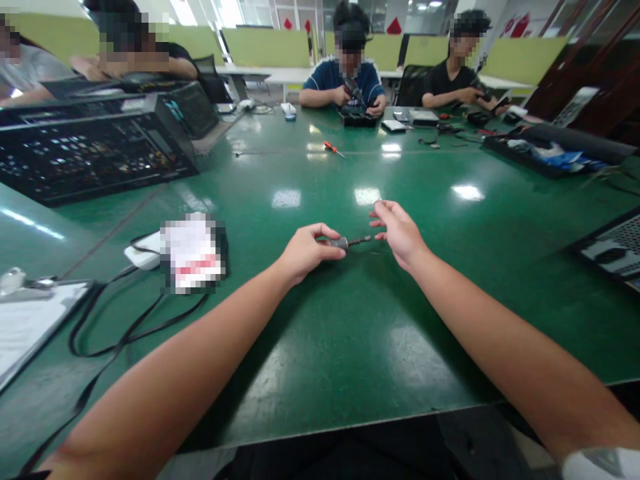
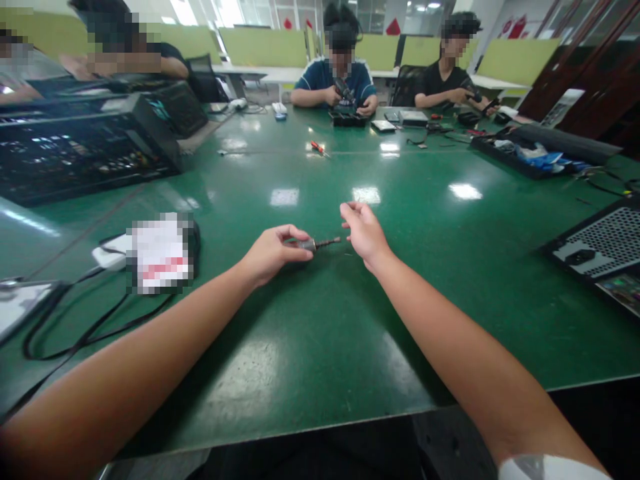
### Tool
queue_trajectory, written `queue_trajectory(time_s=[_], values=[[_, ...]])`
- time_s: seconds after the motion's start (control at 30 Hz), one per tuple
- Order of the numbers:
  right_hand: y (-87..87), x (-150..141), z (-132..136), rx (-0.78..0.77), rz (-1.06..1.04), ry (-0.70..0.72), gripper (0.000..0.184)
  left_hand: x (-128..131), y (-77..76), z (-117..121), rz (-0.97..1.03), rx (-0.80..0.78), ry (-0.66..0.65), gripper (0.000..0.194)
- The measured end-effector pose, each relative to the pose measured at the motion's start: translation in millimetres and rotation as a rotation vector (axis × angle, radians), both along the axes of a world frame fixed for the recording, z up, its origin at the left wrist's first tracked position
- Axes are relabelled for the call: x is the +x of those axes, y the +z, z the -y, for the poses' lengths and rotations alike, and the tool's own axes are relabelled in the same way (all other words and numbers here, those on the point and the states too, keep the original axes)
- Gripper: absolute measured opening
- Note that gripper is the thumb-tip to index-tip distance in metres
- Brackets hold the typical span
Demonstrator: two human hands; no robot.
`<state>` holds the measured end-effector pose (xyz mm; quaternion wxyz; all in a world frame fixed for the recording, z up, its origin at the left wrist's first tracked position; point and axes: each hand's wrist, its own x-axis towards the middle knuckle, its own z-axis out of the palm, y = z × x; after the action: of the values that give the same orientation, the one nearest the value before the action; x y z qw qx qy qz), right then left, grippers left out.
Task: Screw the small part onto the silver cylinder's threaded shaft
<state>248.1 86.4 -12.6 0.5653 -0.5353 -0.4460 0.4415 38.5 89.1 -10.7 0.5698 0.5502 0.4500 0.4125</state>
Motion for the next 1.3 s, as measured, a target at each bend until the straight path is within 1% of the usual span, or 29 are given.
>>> queue_trajectory(time_s=[0.03,0.07,0.13,0.17,0.23,0.3,0.33,0.43,0.47,0.53,0.6,0.77,0.87,0.97,1.1,1.3], values=[[5.5,0,20,0.009,0.014,0.054,0.036,-4,2.2,23,-0.034,-0.002,-0.04,0.04],[10.5,0,40,0.016,0.027,0.132,0.035,-8,4.0,45,-0.056,-0.007,-0.111,0.038],[18.3,-1,76,0.065,0.053,0.234,0.033,-18,6.6,82,-0.06,-0.012,-0.246,0.032],[20.7,-1,90,0.118,0.073,0.273,0.03,-23,7.2,95,-0.036,-0.003,-0.281,0.03],[22.6,1,110,0.254,0.14,0.312,0.025,-33,7.4,110,0.012,0.043,-0.346,0.027],[22.2,3,119,0.368,0.254,0.363,0.019,-40,6.9,112,0.026,0.104,-0.406,0.025],[21.7,4,121,0.398,0.318,0.4,0.017,-43,6.5,111,0.027,0.136,-0.432,0.024],[20.5,5,121,0.39,0.482,0.549,0.013,-47,5.4,105,0.041,0.216,-0.456,0.023],[20.3,5,122,0.375,0.525,0.595,0.015,-47,5.0,105,0.045,0.238,-0.455,0.023],[19.8,2,123,0.358,0.593,0.678,0.024,-47,4.2,106,0.032,0.276,-0.451,0.023],[19.1,-1,125,0.37,0.628,0.719,0.031,-46,4.0,108,0.01,0.313,-0.447,0.024],[15.3,-4,125,0.404,0.676,0.72,0.025,-47,5.3,108,-0.056,0.378,-0.439,0.022],[12.7,-5,124,0.418,0.662,0.717,0.025,-47,3.8,107,-0.092,0.401,-0.426,0.022],[10.8,-6,123,0.434,0.666,0.707,0.026,-46,2.1,107,-0.094,0.433,-0.407,0.024],[9.8,-7,121,0.445,0.673,0.671,0.021,-44,4.1,109,-0.073,0.48,-0.375,0.024],[9.5,-6,122,0.434,0.666,0.659,0.02,-43,6.1,110,-0.083,0.477,-0.346,0.02]])
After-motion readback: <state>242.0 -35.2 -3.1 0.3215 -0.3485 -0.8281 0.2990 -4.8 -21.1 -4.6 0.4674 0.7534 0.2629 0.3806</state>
